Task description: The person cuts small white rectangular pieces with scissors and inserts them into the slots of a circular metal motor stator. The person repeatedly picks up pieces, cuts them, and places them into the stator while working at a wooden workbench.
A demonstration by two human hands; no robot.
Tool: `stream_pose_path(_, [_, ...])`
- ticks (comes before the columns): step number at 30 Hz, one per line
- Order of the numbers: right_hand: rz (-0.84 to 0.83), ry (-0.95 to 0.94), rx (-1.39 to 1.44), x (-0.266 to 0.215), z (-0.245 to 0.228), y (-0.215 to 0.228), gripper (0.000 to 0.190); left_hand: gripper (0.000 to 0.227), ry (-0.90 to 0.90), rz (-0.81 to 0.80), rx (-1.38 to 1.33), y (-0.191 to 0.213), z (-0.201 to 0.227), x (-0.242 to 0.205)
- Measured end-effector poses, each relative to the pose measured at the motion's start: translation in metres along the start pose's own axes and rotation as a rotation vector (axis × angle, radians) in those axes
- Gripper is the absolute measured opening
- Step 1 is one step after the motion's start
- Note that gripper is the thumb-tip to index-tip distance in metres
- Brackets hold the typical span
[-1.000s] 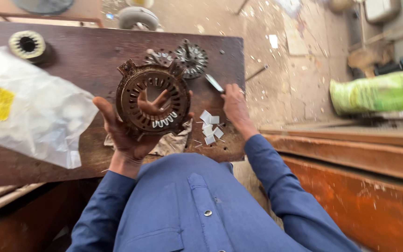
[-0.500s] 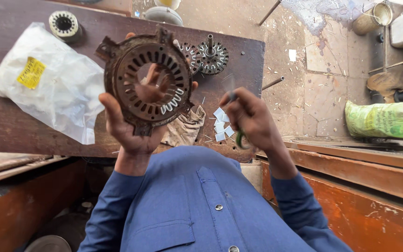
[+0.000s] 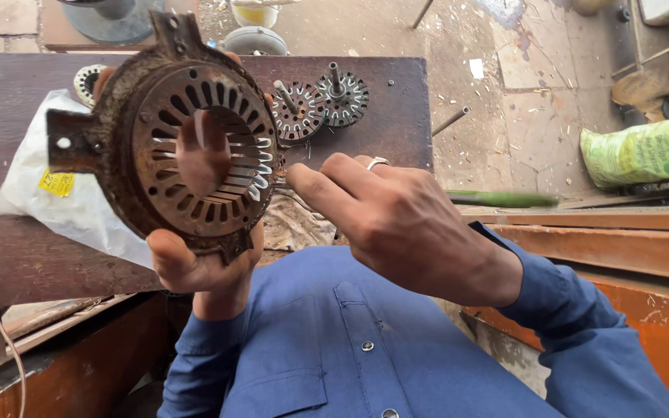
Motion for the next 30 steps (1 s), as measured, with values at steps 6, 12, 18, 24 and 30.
stream_pose_path(6, [0.012,0.028,-0.043,0.005,-0.013,0.004,0.039,0.094,-0.016,0.033,-0.031,-0.003,0.010,-0.005])
stream_pose_path(12, [0.015,0.097,-0.160,0.005,-0.013,0.007,0.036,0.095,-0.024,0.049,-0.040,-0.006,0.008,-0.006])
stream_pose_path(18, [0.045,0.168,-0.191,0.007,-0.017,0.008,0.034,0.094,-0.029,0.031,0.004,-0.016,0.012,-0.007])
stream_pose_path(24, [0.073,0.188,-0.283,0.012,-0.023,0.009,0.033,0.090,-0.013,0.073,-0.076,-0.019,0.017,-0.009])
stream_pose_path(30, [0.082,0.168,-0.288,0.018,-0.030,0.003,0.033,0.087,0.010,0.144,-0.176,-0.013,0.021,-0.006])
Point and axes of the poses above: each hand's wrist, its own x-axis towards the middle knuckle, its own y-axis out of the back of the hand, z = x × y, the point moved 3 cm from there along x, towards the middle knuckle, and after that the axes turned 6 degrees about z, right-handed, at the moved point
